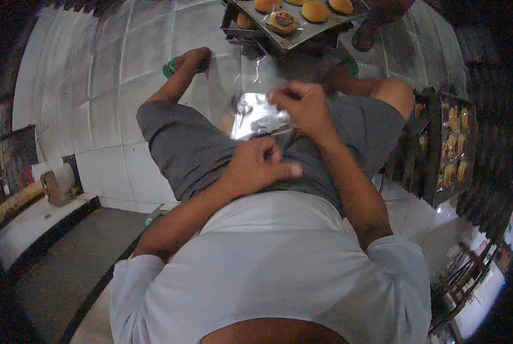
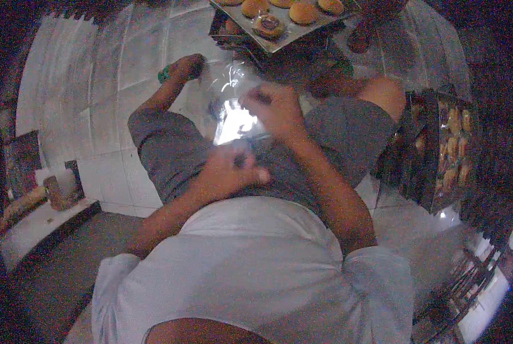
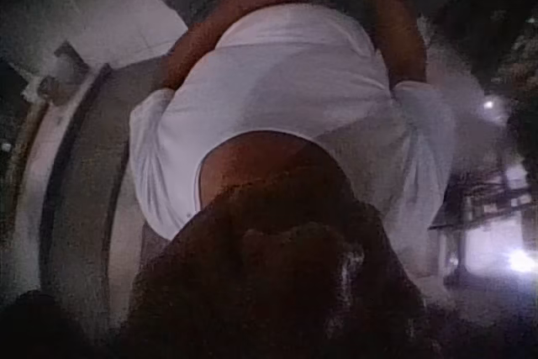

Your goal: The person sits on the floor and packages round buns into clear plastic bags. They pick each bun from a metal tray, place it into a bag, and then set the packaged bun onto a nearby rack. The process is repeated for multiple buns.

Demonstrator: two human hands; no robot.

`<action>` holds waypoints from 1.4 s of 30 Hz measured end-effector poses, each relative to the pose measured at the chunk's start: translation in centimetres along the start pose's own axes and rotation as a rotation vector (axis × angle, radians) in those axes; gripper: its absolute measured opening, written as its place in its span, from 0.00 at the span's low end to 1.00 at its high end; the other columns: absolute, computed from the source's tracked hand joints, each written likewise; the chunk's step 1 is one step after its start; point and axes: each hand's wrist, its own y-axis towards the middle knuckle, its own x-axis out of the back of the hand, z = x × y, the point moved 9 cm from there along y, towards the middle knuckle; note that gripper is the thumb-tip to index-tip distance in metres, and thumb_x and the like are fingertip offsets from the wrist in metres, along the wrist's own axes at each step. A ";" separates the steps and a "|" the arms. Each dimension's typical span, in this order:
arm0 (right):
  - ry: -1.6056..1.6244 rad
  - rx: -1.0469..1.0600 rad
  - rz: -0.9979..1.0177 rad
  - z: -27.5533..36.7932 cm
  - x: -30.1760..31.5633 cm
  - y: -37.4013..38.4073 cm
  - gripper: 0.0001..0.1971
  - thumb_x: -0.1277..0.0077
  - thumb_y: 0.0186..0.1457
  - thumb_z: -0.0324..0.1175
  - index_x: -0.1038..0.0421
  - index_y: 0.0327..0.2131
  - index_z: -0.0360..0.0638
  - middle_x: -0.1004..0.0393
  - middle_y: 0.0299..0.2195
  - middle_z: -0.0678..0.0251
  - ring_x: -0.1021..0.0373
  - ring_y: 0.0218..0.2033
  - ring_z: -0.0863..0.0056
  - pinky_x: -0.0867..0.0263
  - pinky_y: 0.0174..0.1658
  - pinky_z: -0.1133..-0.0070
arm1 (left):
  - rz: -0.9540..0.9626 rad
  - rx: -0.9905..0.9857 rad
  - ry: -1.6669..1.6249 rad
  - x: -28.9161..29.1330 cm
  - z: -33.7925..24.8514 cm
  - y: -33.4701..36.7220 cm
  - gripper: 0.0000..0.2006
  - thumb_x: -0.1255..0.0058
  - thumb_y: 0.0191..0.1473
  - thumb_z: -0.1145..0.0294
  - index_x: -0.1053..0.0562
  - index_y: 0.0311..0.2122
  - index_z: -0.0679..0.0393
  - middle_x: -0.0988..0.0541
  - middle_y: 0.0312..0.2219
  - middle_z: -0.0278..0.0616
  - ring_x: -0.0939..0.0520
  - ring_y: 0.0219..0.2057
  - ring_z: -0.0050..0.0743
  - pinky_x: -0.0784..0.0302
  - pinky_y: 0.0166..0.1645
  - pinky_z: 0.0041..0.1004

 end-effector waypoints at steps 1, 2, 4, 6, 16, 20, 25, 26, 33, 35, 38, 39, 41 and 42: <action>0.188 -0.066 -0.142 0.2 1.1 0.7 0.11 0.36 0.55 0.35 0.18 0.33 0.35 0.19 0.25 0.67 0.27 0.27 0.83 0.32 0.31 0.79 | -0.074 0.052 -0.582 0.1 0.8 1.3 0.20 0.33 0.54 0.48 0.23 0.37 0.53 0.19 0.36 0.40 0.18 0.37 0.33 0.22 0.44 0.38; 0.213 -0.056 -0.131 -0.4 1.3 1.6 0.11 0.36 0.57 0.36 0.17 0.34 0.36 0.18 0.27 0.69 0.27 0.27 0.85 0.32 0.31 0.82 | -0.138 0.089 -1.161 0.2 1.6 3.3 0.19 0.34 0.56 0.49 0.23 0.39 0.53 0.19 0.37 0.39 0.18 0.38 0.31 0.22 0.44 0.38; 0.220 -0.088 -0.064 1.5 0.1 1.2 0.13 0.35 0.57 0.37 0.18 0.35 0.35 0.18 0.28 0.67 0.27 0.27 0.84 0.31 0.31 0.82 | -0.286 0.002 -1.764 3.1 3.7 6.6 0.15 0.40 0.63 0.56 0.24 0.47 0.55 0.18 0.39 0.37 0.18 0.40 0.29 0.19 0.48 0.36; 0.173 -0.075 0.024 3.4 -0.7 1.4 0.18 0.37 0.57 0.45 0.16 0.35 0.37 0.18 0.26 0.66 0.25 0.26 0.78 0.28 0.31 0.75 | -0.539 -0.255 -1.563 9.5 6.8 6.7 0.11 0.39 0.62 0.65 0.24 0.45 0.59 0.18 0.40 0.37 0.17 0.43 0.30 0.18 0.51 0.34; -0.685 -0.037 -0.218 -11.4 21.1 35.3 0.23 0.36 0.56 0.47 0.20 0.47 0.39 0.18 0.37 0.64 0.23 0.34 0.73 0.26 0.39 0.72 | -0.600 0.222 -1.086 12.2 18.9 9.5 0.10 0.38 0.55 0.68 0.20 0.39 0.62 0.17 0.33 0.36 0.18 0.31 0.27 0.23 0.38 0.27; -0.560 -0.169 0.076 -17.0 23.2 40.1 0.22 0.35 0.55 0.43 0.22 0.50 0.41 0.18 0.35 0.64 0.23 0.32 0.73 0.25 0.37 0.74 | -0.438 0.182 -1.243 12.0 16.3 10.6 0.12 0.39 0.59 0.67 0.22 0.41 0.66 0.20 0.40 0.41 0.19 0.43 0.31 0.18 0.50 0.36; -0.990 -0.182 0.331 -11.7 16.2 36.4 0.29 0.31 0.52 0.51 0.22 0.48 0.37 0.19 0.37 0.66 0.24 0.35 0.77 0.27 0.38 0.76 | -0.605 0.138 -1.227 13.3 15.4 11.4 0.13 0.37 0.59 0.60 0.22 0.36 0.61 0.20 0.32 0.34 0.20 0.31 0.24 0.20 0.40 0.28; -1.019 -0.169 0.349 -12.7 16.3 35.5 0.29 0.31 0.52 0.50 0.22 0.48 0.36 0.19 0.38 0.66 0.24 0.36 0.77 0.27 0.39 0.76 | -0.648 0.180 -1.181 13.8 15.2 11.3 0.13 0.37 0.58 0.59 0.22 0.34 0.59 0.21 0.29 0.32 0.21 0.28 0.21 0.22 0.37 0.26; -0.782 0.159 0.164 -12.5 16.6 31.7 0.29 0.32 0.51 0.41 0.26 0.53 0.36 0.21 0.49 0.61 0.25 0.49 0.72 0.29 0.50 0.74 | -0.574 0.286 -1.367 11.7 16.4 11.9 0.20 0.36 0.58 0.47 0.24 0.35 0.56 0.25 0.28 0.30 0.27 0.25 0.21 0.24 0.32 0.26; -0.630 0.127 -0.057 -9.5 17.1 32.4 0.29 0.32 0.50 0.41 0.26 0.54 0.36 0.21 0.49 0.61 0.25 0.48 0.71 0.29 0.50 0.73 | -0.734 0.346 -1.540 10.7 17.0 11.3 0.20 0.38 0.60 0.47 0.24 0.37 0.56 0.26 0.25 0.30 0.29 0.20 0.21 0.33 0.26 0.23; -0.644 0.097 0.014 -10.8 18.0 32.2 0.30 0.34 0.50 0.46 0.25 0.53 0.38 0.20 0.48 0.56 0.22 0.47 0.60 0.27 0.50 0.66 | -0.607 0.295 -1.553 9.3 16.4 11.7 0.18 0.40 0.61 0.49 0.24 0.38 0.55 0.23 0.28 0.35 0.24 0.23 0.26 0.24 0.30 0.25; -0.683 0.090 0.107 -11.9 17.5 32.0 0.31 0.35 0.50 0.49 0.25 0.52 0.39 0.19 0.48 0.53 0.21 0.47 0.55 0.26 0.50 0.62 | -0.527 0.273 -1.581 9.1 15.4 11.1 0.18 0.40 0.62 0.50 0.25 0.38 0.56 0.22 0.29 0.36 0.23 0.24 0.27 0.22 0.32 0.26; -0.572 0.249 -0.105 -8.7 16.2 29.4 0.28 0.36 0.51 0.47 0.24 0.51 0.40 0.19 0.46 0.52 0.21 0.46 0.56 0.26 0.49 0.62 | -0.413 0.226 -1.668 8.8 14.1 9.6 0.18 0.40 0.62 0.51 0.25 0.39 0.57 0.21 0.32 0.39 0.21 0.27 0.30 0.19 0.35 0.28; -0.524 0.314 -0.208 -7.5 16.2 27.8 0.26 0.36 0.51 0.46 0.23 0.51 0.40 0.18 0.45 0.52 0.21 0.45 0.56 0.26 0.49 0.62 | -0.410 0.221 -1.646 9.2 13.7 9.3 0.18 0.40 0.62 0.51 0.25 0.39 0.57 0.21 0.31 0.39 0.21 0.27 0.30 0.19 0.35 0.29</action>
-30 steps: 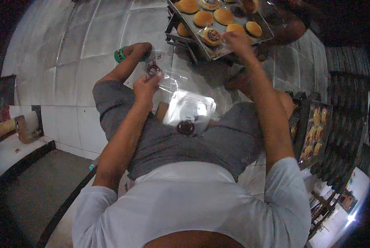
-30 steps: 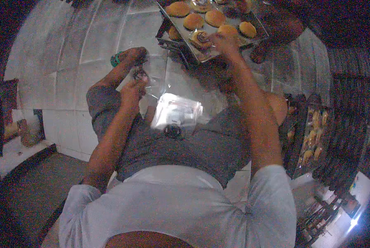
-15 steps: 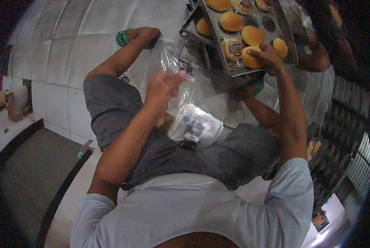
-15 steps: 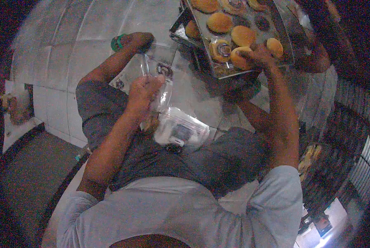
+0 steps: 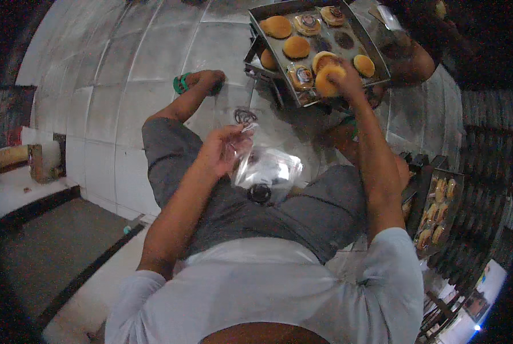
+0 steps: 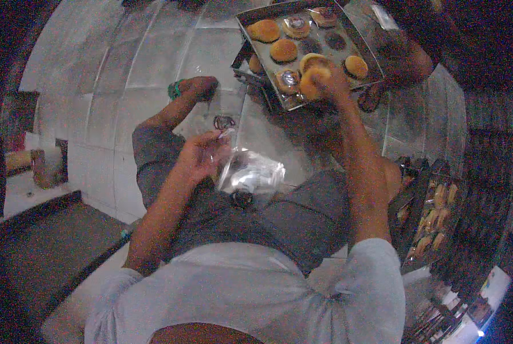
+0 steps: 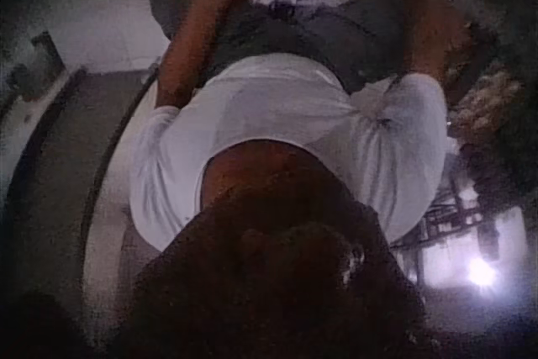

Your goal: The person sits on the floor and packages round buns into clear plastic bags. They pick each bun from a metal tray, place it into a bag, and then set the packaged bun onto a nearby rack. The process is repeated for multiple buns.

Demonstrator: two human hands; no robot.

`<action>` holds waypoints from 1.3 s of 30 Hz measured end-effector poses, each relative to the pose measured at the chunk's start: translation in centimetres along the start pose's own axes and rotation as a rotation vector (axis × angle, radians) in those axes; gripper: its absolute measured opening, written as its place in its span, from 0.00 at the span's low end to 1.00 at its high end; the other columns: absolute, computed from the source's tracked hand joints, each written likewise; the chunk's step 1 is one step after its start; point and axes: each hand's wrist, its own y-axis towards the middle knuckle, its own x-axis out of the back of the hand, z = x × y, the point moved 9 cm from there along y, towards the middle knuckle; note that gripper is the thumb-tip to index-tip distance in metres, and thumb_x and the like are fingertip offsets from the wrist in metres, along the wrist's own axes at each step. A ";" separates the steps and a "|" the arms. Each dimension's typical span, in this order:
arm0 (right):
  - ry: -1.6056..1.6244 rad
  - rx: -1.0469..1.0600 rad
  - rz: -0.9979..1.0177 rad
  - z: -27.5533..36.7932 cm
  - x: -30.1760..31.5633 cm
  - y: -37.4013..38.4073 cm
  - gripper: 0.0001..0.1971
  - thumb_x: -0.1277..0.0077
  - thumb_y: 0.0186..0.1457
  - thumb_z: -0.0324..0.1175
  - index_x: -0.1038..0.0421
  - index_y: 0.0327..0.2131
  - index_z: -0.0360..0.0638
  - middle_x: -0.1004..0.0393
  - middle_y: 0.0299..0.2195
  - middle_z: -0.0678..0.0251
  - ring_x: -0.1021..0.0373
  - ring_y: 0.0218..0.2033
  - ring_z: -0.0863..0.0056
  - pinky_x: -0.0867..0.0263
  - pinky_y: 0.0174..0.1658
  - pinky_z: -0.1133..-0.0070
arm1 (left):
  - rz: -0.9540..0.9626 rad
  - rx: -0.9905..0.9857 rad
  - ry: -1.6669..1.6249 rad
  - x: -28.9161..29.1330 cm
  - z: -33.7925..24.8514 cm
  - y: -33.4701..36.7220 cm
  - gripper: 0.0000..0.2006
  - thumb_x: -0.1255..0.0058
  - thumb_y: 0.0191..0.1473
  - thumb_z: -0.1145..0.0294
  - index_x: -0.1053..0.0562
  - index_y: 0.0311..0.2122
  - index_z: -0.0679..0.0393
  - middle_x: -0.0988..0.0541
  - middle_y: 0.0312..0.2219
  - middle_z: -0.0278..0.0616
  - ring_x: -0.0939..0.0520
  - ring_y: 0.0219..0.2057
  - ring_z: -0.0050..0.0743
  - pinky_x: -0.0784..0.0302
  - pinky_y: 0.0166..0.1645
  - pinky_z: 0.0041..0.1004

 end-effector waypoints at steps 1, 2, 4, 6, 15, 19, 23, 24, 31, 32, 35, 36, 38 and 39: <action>-0.053 -0.066 0.089 0.3 -0.6 -1.1 0.25 0.37 0.52 0.44 0.23 0.50 0.38 0.18 0.44 0.54 0.21 0.44 0.61 0.26 0.47 0.66 | -0.004 0.010 0.028 0.1 -0.1 -0.8 0.18 0.41 0.62 0.51 0.24 0.38 0.57 0.20 0.31 0.39 0.21 0.27 0.30 0.19 0.35 0.29; -0.106 -0.132 0.175 0.5 -0.6 -2.0 0.24 0.37 0.53 0.42 0.23 0.49 0.36 0.19 0.42 0.56 0.22 0.42 0.66 0.27 0.44 0.70 | -0.006 0.022 0.057 -0.1 -0.3 -1.3 0.18 0.41 0.63 0.51 0.24 0.38 0.58 0.20 0.31 0.39 0.20 0.27 0.30 0.19 0.34 0.30; 0.238 -0.343 0.132 3.1 0.2 -4.8 0.25 0.40 0.56 0.39 0.27 0.52 0.31 0.20 0.46 0.59 0.22 0.43 0.71 0.26 0.46 0.75 | -0.013 -0.084 0.041 0.5 -1.3 -2.5 0.18 0.40 0.62 0.50 0.24 0.37 0.57 0.21 0.27 0.37 0.22 0.25 0.28 0.21 0.30 0.28; 0.736 -0.457 0.226 12.7 -0.8 -10.7 0.25 0.41 0.58 0.41 0.28 0.53 0.32 0.20 0.45 0.59 0.21 0.42 0.67 0.24 0.44 0.71 | -0.105 -0.188 0.034 2.3 -2.3 -3.1 0.19 0.39 0.61 0.47 0.25 0.36 0.54 0.24 0.23 0.32 0.24 0.22 0.23 0.25 0.25 0.25; 0.817 -0.123 -0.212 31.4 1.3 -26.1 0.24 0.34 0.56 0.34 0.29 0.53 0.35 0.21 0.48 0.60 0.20 0.44 0.68 0.24 0.48 0.72 | 0.062 -0.064 -0.253 -3.5 0.5 -4.4 0.28 0.53 0.62 0.33 0.26 0.34 0.53 0.24 0.26 0.32 0.20 0.27 0.29 0.20 0.31 0.32; 0.595 -0.095 -0.150 31.5 0.7 -24.5 0.25 0.32 0.54 0.34 0.28 0.52 0.35 0.20 0.45 0.61 0.22 0.44 0.72 0.24 0.47 0.72 | -0.005 -0.623 0.048 -6.2 -2.5 -9.0 0.34 0.59 0.66 0.33 0.23 0.42 0.61 0.19 0.39 0.40 0.16 0.40 0.33 0.17 0.45 0.37; 1.147 -0.301 -0.148 27.7 -0.2 -23.5 0.21 0.35 0.58 0.34 0.28 0.52 0.35 0.20 0.44 0.63 0.22 0.44 0.76 0.23 0.47 0.73 | -0.067 -0.891 0.281 -8.0 -3.3 -12.3 0.29 0.52 0.68 0.43 0.24 0.50 0.67 0.18 0.44 0.44 0.17 0.44 0.31 0.21 0.51 0.31; 1.139 -0.232 -0.102 27.9 -0.3 -23.3 0.21 0.36 0.59 0.34 0.28 0.52 0.35 0.20 0.44 0.63 0.22 0.44 0.76 0.23 0.46 0.73 | -0.007 -0.860 0.273 -7.9 -3.0 -12.8 0.26 0.48 0.67 0.48 0.24 0.50 0.67 0.18 0.44 0.44 0.17 0.45 0.30 0.21 0.52 0.31; 0.966 -0.216 0.040 28.7 3.1 -24.6 0.25 0.42 0.60 0.29 0.32 0.59 0.33 0.23 0.51 0.56 0.24 0.51 0.66 0.29 0.57 0.70 | 0.167 -0.812 0.332 -10.7 -2.1 -16.1 0.29 0.34 0.57 0.69 0.31 0.60 0.67 0.22 0.53 0.47 0.22 0.55 0.33 0.25 0.59 0.34; 0.857 -0.194 0.115 29.4 3.3 -25.1 0.27 0.43 0.60 0.27 0.35 0.62 0.32 0.25 0.55 0.52 0.25 0.55 0.62 0.31 0.60 0.69 | 0.131 -0.818 0.201 -9.5 -1.8 -15.5 0.31 0.35 0.57 0.70 0.34 0.63 0.65 0.24 0.56 0.50 0.24 0.58 0.34 0.27 0.61 0.36; 0.595 0.193 0.137 34.1 2.3 -26.5 0.32 0.46 0.59 0.24 0.42 0.66 0.30 0.39 0.67 0.45 0.41 0.69 0.51 0.47 0.70 0.60 | 0.253 -0.624 -0.068 -7.3 0.1 -13.9 0.30 0.48 0.65 0.57 0.38 0.66 0.60 0.29 0.61 0.53 0.28 0.63 0.42 0.30 0.65 0.46; 0.467 0.183 0.226 33.8 -0.3 -26.9 0.34 0.48 0.59 0.24 0.45 0.68 0.31 0.45 0.69 0.43 0.47 0.71 0.49 0.52 0.72 0.59 | 0.284 -0.559 -0.037 -8.1 0.7 -14.1 0.29 0.52 0.67 0.53 0.37 0.66 0.60 0.29 0.60 0.52 0.27 0.63 0.43 0.29 0.65 0.48; 0.050 0.147 0.171 31.0 -5.8 -27.8 0.35 0.41 0.57 0.29 0.40 0.67 0.36 0.40 0.67 0.44 0.42 0.69 0.49 0.52 0.72 0.59 | 0.162 -0.305 -0.102 -6.4 3.4 -10.4 0.29 0.61 0.69 0.46 0.35 0.65 0.57 0.26 0.58 0.48 0.24 0.60 0.43 0.28 0.65 0.48; 0.121 0.174 0.132 31.5 -4.6 -28.0 0.35 0.39 0.55 0.30 0.38 0.65 0.37 0.35 0.64 0.46 0.38 0.67 0.51 0.48 0.71 0.59 | 0.181 -0.321 -0.086 -6.1 3.5 -11.1 0.29 0.61 0.69 0.46 0.35 0.64 0.57 0.26 0.57 0.47 0.24 0.59 0.43 0.28 0.64 0.48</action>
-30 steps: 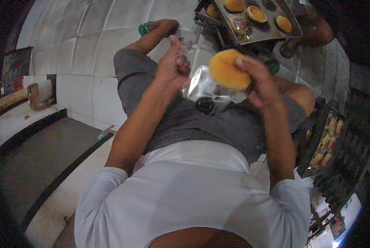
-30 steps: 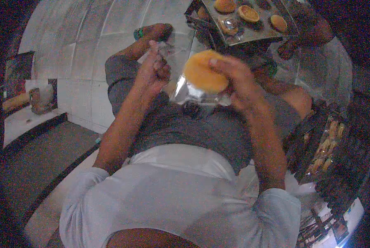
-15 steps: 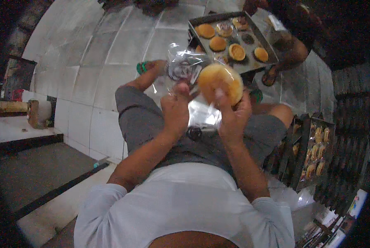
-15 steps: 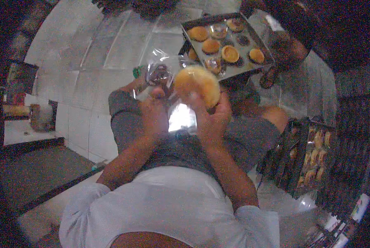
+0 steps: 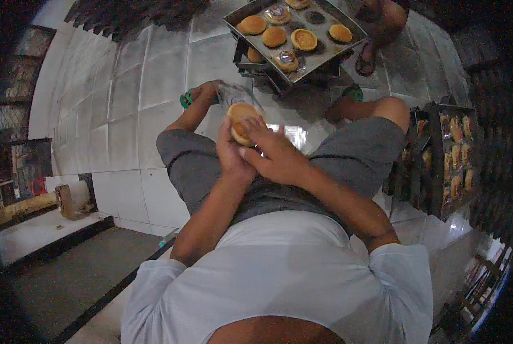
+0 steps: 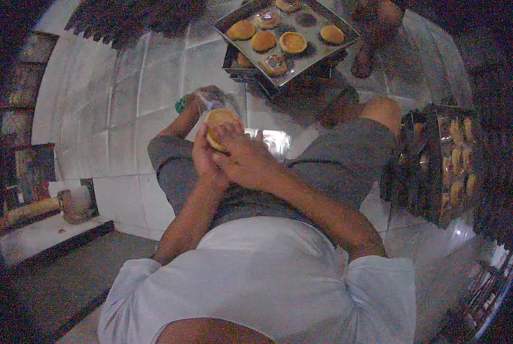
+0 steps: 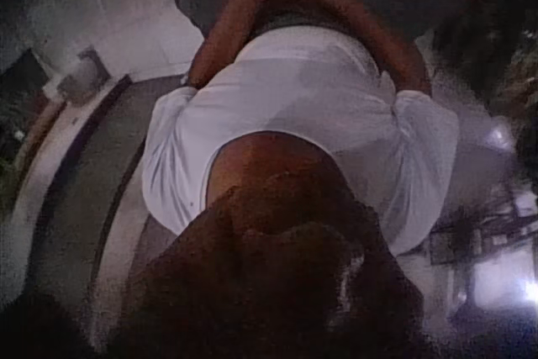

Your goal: The person sits on the floor and packages round buns into clear plastic bags. They pick each bun from a metal tray, place it into a bag, and then set the packaged bun onto a nearby rack. The process is repeated for multiple buns.

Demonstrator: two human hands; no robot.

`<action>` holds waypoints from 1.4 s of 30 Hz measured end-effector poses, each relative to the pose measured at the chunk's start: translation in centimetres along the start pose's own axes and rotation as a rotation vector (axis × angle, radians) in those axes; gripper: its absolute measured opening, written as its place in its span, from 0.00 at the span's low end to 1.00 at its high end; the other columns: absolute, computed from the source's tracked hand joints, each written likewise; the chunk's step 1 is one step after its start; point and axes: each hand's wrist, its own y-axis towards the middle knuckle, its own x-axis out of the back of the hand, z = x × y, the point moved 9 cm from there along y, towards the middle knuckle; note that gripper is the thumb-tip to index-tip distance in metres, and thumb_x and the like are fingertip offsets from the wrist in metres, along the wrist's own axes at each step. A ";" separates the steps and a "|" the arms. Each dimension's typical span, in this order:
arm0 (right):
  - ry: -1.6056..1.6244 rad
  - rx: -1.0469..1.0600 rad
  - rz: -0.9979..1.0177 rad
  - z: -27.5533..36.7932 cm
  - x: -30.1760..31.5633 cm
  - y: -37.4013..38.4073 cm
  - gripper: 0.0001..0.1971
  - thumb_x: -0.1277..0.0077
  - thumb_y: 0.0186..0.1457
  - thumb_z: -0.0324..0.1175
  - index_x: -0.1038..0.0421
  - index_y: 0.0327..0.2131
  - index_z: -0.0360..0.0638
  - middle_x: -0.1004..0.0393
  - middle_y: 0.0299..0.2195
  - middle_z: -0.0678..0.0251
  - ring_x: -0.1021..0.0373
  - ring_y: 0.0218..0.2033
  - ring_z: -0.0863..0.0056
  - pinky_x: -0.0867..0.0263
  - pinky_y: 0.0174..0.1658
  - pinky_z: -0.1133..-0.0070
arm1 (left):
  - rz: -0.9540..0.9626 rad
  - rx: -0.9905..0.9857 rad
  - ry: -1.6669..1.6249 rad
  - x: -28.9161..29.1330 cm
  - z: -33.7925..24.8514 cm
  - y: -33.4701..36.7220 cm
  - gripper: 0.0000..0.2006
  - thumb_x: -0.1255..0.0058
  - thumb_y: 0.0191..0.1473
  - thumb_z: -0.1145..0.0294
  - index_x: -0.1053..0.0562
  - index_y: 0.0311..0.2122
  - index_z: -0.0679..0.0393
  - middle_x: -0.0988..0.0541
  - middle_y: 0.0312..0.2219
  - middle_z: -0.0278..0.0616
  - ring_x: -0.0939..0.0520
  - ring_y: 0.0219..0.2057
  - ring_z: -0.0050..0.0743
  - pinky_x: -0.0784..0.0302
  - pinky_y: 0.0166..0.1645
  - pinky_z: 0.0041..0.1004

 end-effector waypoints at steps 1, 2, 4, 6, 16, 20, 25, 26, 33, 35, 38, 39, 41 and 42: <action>0.056 0.048 -0.044 1.2 2.7 0.5 0.34 0.36 0.54 0.32 0.35 0.64 0.38 0.31 0.61 0.48 0.34 0.64 0.52 0.45 0.69 0.60 | 0.031 -0.028 0.007 -0.5 -0.6 -0.6 0.29 0.61 0.69 0.45 0.34 0.64 0.57 0.25 0.57 0.47 0.23 0.59 0.43 0.28 0.64 0.48; 0.112 0.093 -0.086 2.3 5.5 1.4 0.34 0.34 0.52 0.34 0.32 0.62 0.39 0.26 0.58 0.51 0.30 0.61 0.54 0.41 0.67 0.60 | 0.060 -0.052 0.012 -1.3 -1.4 -1.0 0.29 0.61 0.69 0.44 0.34 0.63 0.57 0.25 0.56 0.46 0.23 0.58 0.43 0.27 0.64 0.49; -0.025 0.142 -0.305 2.6 9.4 1.8 0.23 0.30 0.49 0.34 0.22 0.49 0.39 0.18 0.42 0.59 0.20 0.44 0.60 0.27 0.51 0.67 | 0.174 0.075 0.044 -3.9 -1.6 -3.2 0.27 0.50 0.66 0.55 0.35 0.64 0.58 0.26 0.56 0.47 0.24 0.58 0.38 0.26 0.63 0.43; 0.040 0.094 -0.225 0.5 9.5 2.6 0.17 0.31 0.50 0.31 0.20 0.44 0.39 0.18 0.38 0.59 0.20 0.38 0.62 0.25 0.43 0.71 | 0.204 0.000 0.419 -6.4 -2.8 -5.7 0.25 0.46 0.64 0.61 0.33 0.62 0.61 0.23 0.52 0.46 0.22 0.54 0.34 0.23 0.57 0.37; -0.179 -0.008 -0.282 -5.1 9.9 3.5 0.07 0.37 0.54 0.31 0.19 0.30 0.37 0.20 0.29 0.58 0.22 0.28 0.59 0.28 0.35 0.70 | 0.303 -0.108 1.197 -1.3 -2.5 -1.0 0.26 0.51 0.66 0.47 0.18 0.39 0.66 0.18 0.18 0.42 0.19 0.20 0.24 0.26 0.26 0.25; -0.012 0.026 -0.328 0.4 12.5 1.1 0.06 0.36 0.53 0.30 0.18 0.32 0.37 0.18 0.31 0.57 0.20 0.31 0.64 0.26 0.35 0.72 | 0.141 0.443 0.403 3.8 2.5 0.1 0.38 0.65 0.65 0.32 0.27 0.56 0.62 0.18 0.34 0.51 0.16 0.34 0.38 0.21 0.39 0.30; 0.063 0.071 -0.240 3.7 12.8 0.2 0.05 0.35 0.52 0.26 0.18 0.33 0.37 0.18 0.32 0.59 0.20 0.32 0.67 0.25 0.36 0.76 | 0.452 0.621 -0.406 -3.1 6.0 2.6 0.44 0.68 0.63 0.26 0.39 0.69 0.53 0.29 0.61 0.55 0.26 0.61 0.57 0.28 0.62 0.57; 0.125 0.030 -0.246 4.2 13.5 -0.6 0.06 0.34 0.52 0.25 0.18 0.34 0.37 0.18 0.32 0.59 0.20 0.32 0.67 0.25 0.37 0.76 | 0.553 0.638 -0.506 -3.9 5.5 2.6 0.44 0.67 0.62 0.26 0.39 0.69 0.52 0.30 0.62 0.55 0.28 0.63 0.60 0.30 0.64 0.62; -0.147 0.177 -0.124 8.9 10.4 -2.3 0.08 0.37 0.55 0.33 0.20 0.36 0.40 0.19 0.35 0.61 0.21 0.37 0.63 0.23 0.39 0.69 | 0.664 0.502 -0.365 -11.9 2.1 -1.3 0.47 0.57 0.56 0.22 0.35 0.65 0.55 0.27 0.59 0.57 0.20 0.54 0.60 0.24 0.59 0.62; -0.212 0.099 -0.011 8.8 9.2 -2.2 0.08 0.37 0.54 0.31 0.22 0.35 0.40 0.19 0.35 0.59 0.22 0.36 0.61 0.26 0.38 0.68 | 0.579 0.473 -0.330 -11.6 2.2 -1.0 0.46 0.55 0.55 0.22 0.33 0.62 0.56 0.25 0.56 0.56 0.18 0.51 0.59 0.21 0.56 0.59; -0.279 0.066 0.065 8.2 8.2 -1.6 0.07 0.37 0.54 0.32 0.23 0.31 0.41 0.21 0.33 0.59 0.23 0.32 0.58 0.28 0.36 0.66 | 0.279 0.355 -0.232 -9.0 2.4 1.1 0.44 0.54 0.55 0.23 0.31 0.58 0.55 0.23 0.51 0.57 0.17 0.47 0.59 0.18 0.53 0.56; -0.294 0.071 0.070 8.0 8.1 -1.4 0.07 0.38 0.54 0.32 0.24 0.28 0.42 0.21 0.31 0.59 0.24 0.31 0.57 0.29 0.35 0.66 | 0.208 0.312 -0.194 -8.6 2.6 1.6 0.43 0.54 0.55 0.23 0.31 0.58 0.56 0.23 0.50 0.57 0.17 0.47 0.59 0.17 0.51 0.55; -0.148 0.032 0.284 6.5 7.5 -0.7 0.09 0.38 0.54 0.34 0.25 0.25 0.43 0.21 0.29 0.59 0.24 0.29 0.59 0.29 0.35 0.67 | 0.106 0.345 -0.241 -7.4 3.1 2.0 0.43 0.54 0.55 0.23 0.30 0.57 0.56 0.23 0.49 0.59 0.18 0.48 0.59 0.16 0.50 0.55; -0.077 0.007 0.383 5.7 7.4 -0.6 0.10 0.39 0.55 0.35 0.26 0.23 0.44 0.21 0.27 0.60 0.24 0.28 0.60 0.30 0.34 0.68 | 0.077 0.427 -0.321 -6.8 4.0 2.0 0.43 0.54 0.55 0.23 0.30 0.57 0.56 0.23 0.49 0.59 0.18 0.48 0.59 0.16 0.50 0.55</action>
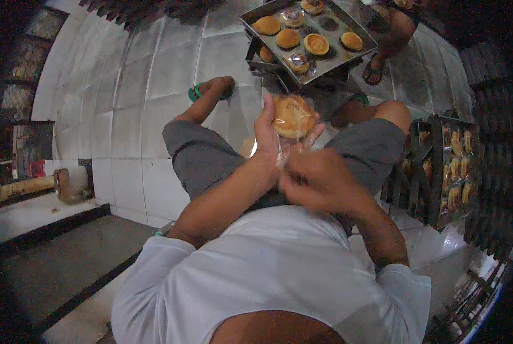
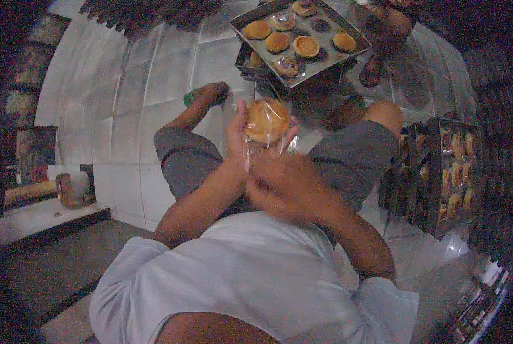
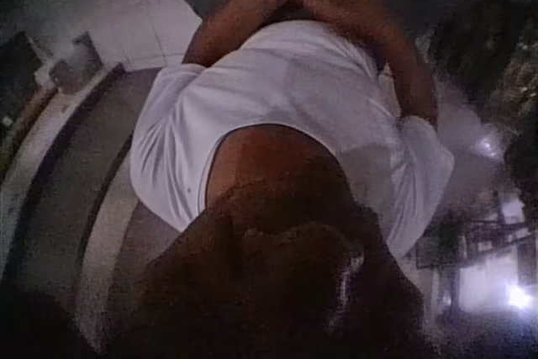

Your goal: The person sits on the floor and packages round buns into clear plastic bags. They pick each bun from a metal tray, place it into a bag, and then set the packaged bun onto a nearby rack. The process is repeated for multiple buns.

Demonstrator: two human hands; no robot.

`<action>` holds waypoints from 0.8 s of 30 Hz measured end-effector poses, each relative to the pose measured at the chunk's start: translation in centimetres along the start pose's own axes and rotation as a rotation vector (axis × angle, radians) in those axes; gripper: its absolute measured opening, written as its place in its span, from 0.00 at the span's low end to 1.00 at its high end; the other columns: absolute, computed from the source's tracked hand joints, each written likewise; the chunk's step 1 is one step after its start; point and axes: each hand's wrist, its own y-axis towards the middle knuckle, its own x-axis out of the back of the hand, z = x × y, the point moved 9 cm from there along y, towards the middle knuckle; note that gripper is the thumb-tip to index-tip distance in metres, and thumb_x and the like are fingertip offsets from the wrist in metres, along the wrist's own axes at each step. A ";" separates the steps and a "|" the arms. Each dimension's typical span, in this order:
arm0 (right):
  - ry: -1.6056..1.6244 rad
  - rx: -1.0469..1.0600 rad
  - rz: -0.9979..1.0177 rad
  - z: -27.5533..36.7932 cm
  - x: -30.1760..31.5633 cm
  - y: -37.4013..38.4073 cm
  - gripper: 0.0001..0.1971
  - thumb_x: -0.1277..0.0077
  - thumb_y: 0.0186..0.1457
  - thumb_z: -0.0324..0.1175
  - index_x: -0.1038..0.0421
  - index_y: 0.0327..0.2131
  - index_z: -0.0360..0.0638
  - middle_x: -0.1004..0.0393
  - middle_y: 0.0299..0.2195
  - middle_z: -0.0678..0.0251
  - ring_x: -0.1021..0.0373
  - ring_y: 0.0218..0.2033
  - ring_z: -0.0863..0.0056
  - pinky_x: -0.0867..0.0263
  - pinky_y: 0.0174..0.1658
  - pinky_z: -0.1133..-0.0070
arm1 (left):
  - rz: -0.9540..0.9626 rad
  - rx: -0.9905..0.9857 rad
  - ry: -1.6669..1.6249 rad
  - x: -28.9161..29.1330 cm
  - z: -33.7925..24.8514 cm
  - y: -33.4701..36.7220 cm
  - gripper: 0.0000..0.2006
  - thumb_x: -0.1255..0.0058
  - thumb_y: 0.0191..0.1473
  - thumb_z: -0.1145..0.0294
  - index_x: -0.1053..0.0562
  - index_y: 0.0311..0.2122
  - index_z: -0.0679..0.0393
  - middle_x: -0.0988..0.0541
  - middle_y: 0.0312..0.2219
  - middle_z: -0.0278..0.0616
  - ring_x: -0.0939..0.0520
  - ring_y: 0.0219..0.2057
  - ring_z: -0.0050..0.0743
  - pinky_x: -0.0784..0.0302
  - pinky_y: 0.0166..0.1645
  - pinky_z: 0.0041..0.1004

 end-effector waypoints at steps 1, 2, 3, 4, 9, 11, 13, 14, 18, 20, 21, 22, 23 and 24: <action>-0.050 0.010 -0.096 -0.3 1.7 -0.5 0.09 0.38 0.54 0.36 0.25 0.27 0.44 0.21 0.29 0.59 0.24 0.30 0.61 0.29 0.37 0.68 | -0.026 0.073 -0.091 0.4 0.7 0.0 0.43 0.54 0.55 0.24 0.31 0.58 0.56 0.23 0.49 0.60 0.18 0.49 0.59 0.16 0.49 0.55; -0.099 0.018 -0.195 -0.4 3.8 -1.4 0.09 0.37 0.54 0.37 0.25 0.30 0.43 0.20 0.31 0.59 0.23 0.32 0.62 0.28 0.39 0.68 | 0.037 0.108 -0.098 -0.2 0.7 -0.1 0.44 0.54 0.55 0.23 0.31 0.58 0.56 0.23 0.49 0.60 0.19 0.49 0.59 0.17 0.50 0.55; -0.140 0.019 -0.277 -0.3 6.0 -2.6 0.11 0.36 0.54 0.38 0.24 0.34 0.43 0.20 0.33 0.59 0.22 0.33 0.63 0.28 0.41 0.69 | 0.088 0.143 -0.118 -1.2 0.6 -0.8 0.45 0.55 0.54 0.22 0.31 0.59 0.56 0.23 0.49 0.60 0.19 0.50 0.59 0.18 0.51 0.56; -0.183 0.015 -0.370 -0.2 8.1 -3.9 0.13 0.35 0.54 0.39 0.24 0.37 0.43 0.19 0.34 0.59 0.22 0.35 0.64 0.27 0.44 0.69 | 0.139 0.186 -0.130 -2.7 0.8 -1.5 0.46 0.55 0.53 0.21 0.32 0.60 0.56 0.23 0.49 0.61 0.20 0.51 0.59 0.18 0.52 0.57; -0.163 0.072 -0.629 -2.2 11.9 -10.8 0.27 0.31 0.51 0.41 0.24 0.52 0.40 0.17 0.43 0.61 0.21 0.44 0.70 0.26 0.53 0.71 | 0.310 0.528 -0.072 -10.2 9.4 -9.8 0.51 0.57 0.49 0.17 0.38 0.67 0.48 0.29 0.60 0.54 0.25 0.58 0.55 0.29 0.63 0.55; 0.182 -0.086 -0.579 -6.4 10.8 -12.7 0.29 0.30 0.51 0.40 0.25 0.54 0.38 0.17 0.44 0.62 0.21 0.46 0.72 0.26 0.53 0.72 | 0.208 0.326 0.268 -6.9 8.7 -7.1 0.52 0.50 0.51 0.24 0.48 0.72 0.49 0.33 0.65 0.48 0.28 0.60 0.44 0.33 0.64 0.46; 0.732 -0.481 -0.535 -11.6 7.7 -15.8 0.30 0.30 0.52 0.41 0.26 0.55 0.35 0.17 0.44 0.62 0.21 0.45 0.72 0.26 0.51 0.73 | 0.138 0.071 0.885 -2.3 6.4 -1.7 0.49 0.38 0.58 0.42 0.49 0.73 0.58 0.31 0.64 0.40 0.29 0.59 0.26 0.35 0.62 0.31; 0.668 -0.552 -0.573 -14.0 6.4 -17.2 0.29 0.31 0.53 0.41 0.25 0.54 0.35 0.16 0.43 0.62 0.21 0.43 0.73 0.26 0.50 0.74 | 0.120 0.243 0.975 -0.1 7.3 0.6 0.36 0.37 0.59 0.47 0.32 0.65 0.61 0.22 0.53 0.39 0.24 0.51 0.22 0.30 0.56 0.27; 0.521 -0.711 -0.830 -20.4 6.7 -19.9 0.21 0.34 0.57 0.40 0.20 0.48 0.35 0.17 0.36 0.64 0.22 0.35 0.77 0.26 0.45 0.77 | 0.084 -0.044 1.265 -0.5 6.9 5.2 0.20 0.36 0.60 0.56 0.19 0.47 0.64 0.17 0.36 0.36 0.21 0.35 0.19 0.25 0.42 0.22; 0.590 -0.711 -0.823 -20.6 6.4 -18.9 0.16 0.36 0.59 0.38 0.18 0.43 0.34 0.18 0.32 0.67 0.25 0.31 0.81 0.29 0.39 0.80 | 0.104 -0.086 1.277 -1.3 6.8 5.6 0.17 0.36 0.60 0.59 0.19 0.44 0.64 0.17 0.33 0.35 0.21 0.32 0.19 0.25 0.39 0.21; 0.653 -0.672 -0.727 -20.6 6.2 -17.0 0.14 0.37 0.60 0.36 0.18 0.40 0.33 0.19 0.31 0.68 0.27 0.30 0.84 0.31 0.36 0.82 | 0.124 -0.071 1.223 -2.0 7.0 6.1 0.16 0.36 0.60 0.61 0.19 0.44 0.64 0.17 0.33 0.35 0.21 0.32 0.18 0.26 0.38 0.21; 0.715 -0.632 -0.629 -20.4 5.8 -15.7 0.12 0.38 0.61 0.34 0.17 0.37 0.32 0.21 0.29 0.70 0.30 0.28 0.86 0.34 0.32 0.84 | 0.143 -0.057 1.168 -2.7 7.1 6.3 0.15 0.36 0.60 0.62 0.19 0.43 0.64 0.17 0.33 0.36 0.21 0.32 0.18 0.26 0.38 0.21; 0.702 -0.642 -0.681 -20.4 6.1 -16.0 0.12 0.38 0.61 0.35 0.17 0.36 0.32 0.21 0.28 0.70 0.30 0.28 0.86 0.35 0.31 0.84 | 0.076 -0.081 1.176 -2.8 6.7 5.8 0.12 0.35 0.59 0.64 0.19 0.40 0.62 0.17 0.32 0.36 0.20 0.31 0.19 0.26 0.35 0.21; 0.693 -0.650 -0.724 -20.2 6.3 -16.0 0.12 0.38 0.60 0.35 0.18 0.35 0.32 0.21 0.28 0.70 0.30 0.27 0.86 0.35 0.30 0.83 | 0.043 -0.025 1.157 -2.3 6.5 5.2 0.11 0.35 0.59 0.65 0.19 0.40 0.62 0.17 0.32 0.36 0.20 0.31 0.19 0.26 0.35 0.21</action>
